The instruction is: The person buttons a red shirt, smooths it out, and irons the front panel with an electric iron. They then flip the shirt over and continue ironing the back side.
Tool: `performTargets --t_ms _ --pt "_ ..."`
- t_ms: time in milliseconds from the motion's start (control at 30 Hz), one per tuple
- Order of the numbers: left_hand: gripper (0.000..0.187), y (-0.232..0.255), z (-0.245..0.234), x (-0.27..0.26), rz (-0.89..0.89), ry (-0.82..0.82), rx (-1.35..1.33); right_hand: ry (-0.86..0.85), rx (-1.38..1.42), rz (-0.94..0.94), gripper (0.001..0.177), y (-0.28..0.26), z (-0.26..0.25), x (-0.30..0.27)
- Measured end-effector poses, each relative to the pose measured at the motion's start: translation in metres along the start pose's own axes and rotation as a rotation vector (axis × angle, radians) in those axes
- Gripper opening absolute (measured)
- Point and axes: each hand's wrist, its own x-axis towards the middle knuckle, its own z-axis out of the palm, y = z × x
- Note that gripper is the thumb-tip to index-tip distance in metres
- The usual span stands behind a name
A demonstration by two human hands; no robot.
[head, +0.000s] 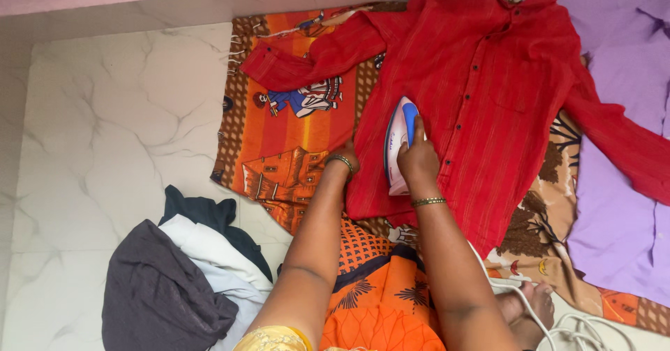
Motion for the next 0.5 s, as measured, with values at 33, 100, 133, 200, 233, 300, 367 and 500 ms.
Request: performTargets --t_ms 33,100,133,200,233,300,367,500 --pt "0.086 0.001 0.000 0.000 -0.008 -0.001 -0.003 -0.011 -0.012 0.005 0.075 0.000 -0.001 0.004" --pt "0.088 0.002 0.000 0.002 -0.022 -0.001 -0.009 -0.014 -0.025 0.010 0.076 0.000 -0.001 0.007" --pt "0.086 0.003 0.000 0.004 -0.025 -0.010 -0.015 -0.014 -0.032 0.012 0.077 0.000 -0.002 0.008" --pt "0.082 0.001 0.002 0.008 -0.036 -0.028 -0.030 -0.020 -0.022 0.001 0.078 0.000 -0.001 0.008" --pt "0.080 0.001 0.002 0.011 -0.032 -0.020 -0.028 -0.023 -0.015 -0.006 0.079 0.000 -0.001 0.008" --pt "0.078 -0.001 0.006 0.015 -0.025 -0.008 -0.021 -0.046 -0.009 -0.003 0.080 0.004 -0.001 0.008" --pt "0.080 -0.002 0.010 0.018 -0.005 0.000 -0.007 -0.070 -0.001 -0.006 0.082 0.008 0.001 0.006" --pt "0.083 -0.005 0.011 0.018 0.006 0.007 -0.032 -0.104 0.009 -0.037 0.083 0.014 0.003 -0.013"
